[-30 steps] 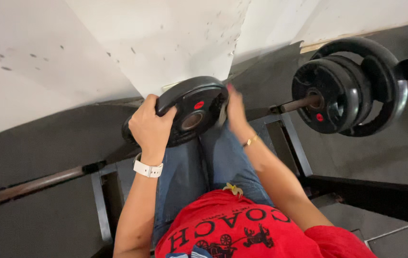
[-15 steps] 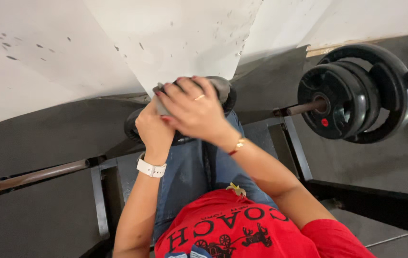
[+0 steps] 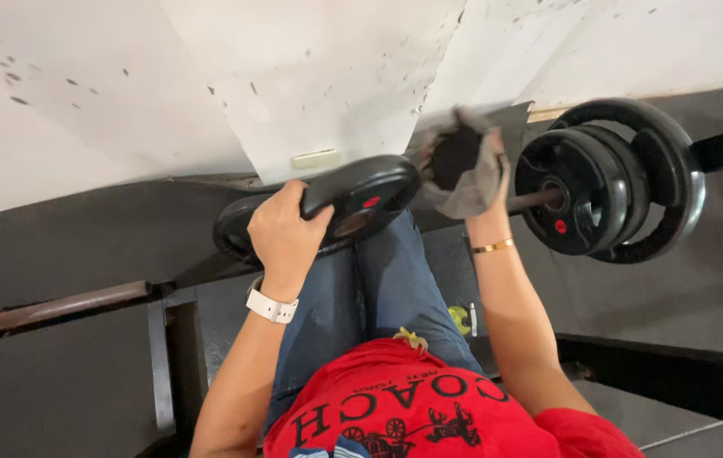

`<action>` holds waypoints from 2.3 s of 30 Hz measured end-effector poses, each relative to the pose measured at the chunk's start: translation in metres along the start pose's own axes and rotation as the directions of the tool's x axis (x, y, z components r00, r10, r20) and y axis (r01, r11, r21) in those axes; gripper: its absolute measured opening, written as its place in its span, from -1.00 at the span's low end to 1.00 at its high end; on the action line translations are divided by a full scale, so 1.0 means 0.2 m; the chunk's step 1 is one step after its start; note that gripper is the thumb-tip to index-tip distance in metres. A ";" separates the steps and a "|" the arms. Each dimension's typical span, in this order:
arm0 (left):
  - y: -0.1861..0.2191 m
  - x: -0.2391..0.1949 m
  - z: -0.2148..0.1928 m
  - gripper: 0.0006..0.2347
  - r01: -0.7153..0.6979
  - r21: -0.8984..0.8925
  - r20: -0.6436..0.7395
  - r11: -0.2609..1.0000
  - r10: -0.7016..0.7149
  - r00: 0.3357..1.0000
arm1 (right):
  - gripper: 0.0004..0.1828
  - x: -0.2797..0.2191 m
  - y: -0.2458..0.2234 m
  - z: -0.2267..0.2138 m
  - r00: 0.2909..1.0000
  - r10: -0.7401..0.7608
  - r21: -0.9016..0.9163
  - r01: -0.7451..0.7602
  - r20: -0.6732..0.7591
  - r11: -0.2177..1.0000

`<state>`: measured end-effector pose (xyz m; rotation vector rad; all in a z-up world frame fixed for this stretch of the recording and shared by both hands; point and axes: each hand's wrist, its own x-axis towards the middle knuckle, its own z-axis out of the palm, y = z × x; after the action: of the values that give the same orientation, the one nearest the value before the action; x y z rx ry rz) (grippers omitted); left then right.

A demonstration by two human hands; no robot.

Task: The person cleans a black weight plate resting on their lap using a spray bottle and a cloth. They spray the plate with a cleaning solution and wipe it thoroughly with the cloth, rotating the plate to clean different sections.

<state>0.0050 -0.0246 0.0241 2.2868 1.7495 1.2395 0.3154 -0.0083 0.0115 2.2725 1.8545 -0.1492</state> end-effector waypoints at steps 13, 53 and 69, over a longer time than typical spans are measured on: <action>-0.03 0.05 0.05 -0.80 0.134 -0.084 0.054 0.987 -0.130 0.990 | -0.42 -0.25 -0.74 -0.27 0.271 -0.247 -0.040 0.595 -0.931 0.803; -0.33 -0.42 0.28 -0.79 0.187 -0.655 0.123 0.732 -0.141 0.982 | -0.53 0.00 -0.26 -0.07 0.659 0.057 0.559 0.584 -0.750 0.589; 0.11 0.12 -0.11 -0.55 0.114 -0.094 0.395 0.989 -0.067 0.916 | -0.86 -0.28 -0.66 -0.46 0.544 -0.101 0.175 0.433 -0.833 0.884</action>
<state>0.0127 -0.0224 0.0635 2.1692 1.5741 0.7729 0.1697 -0.0162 0.1009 2.4807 2.8528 0.7094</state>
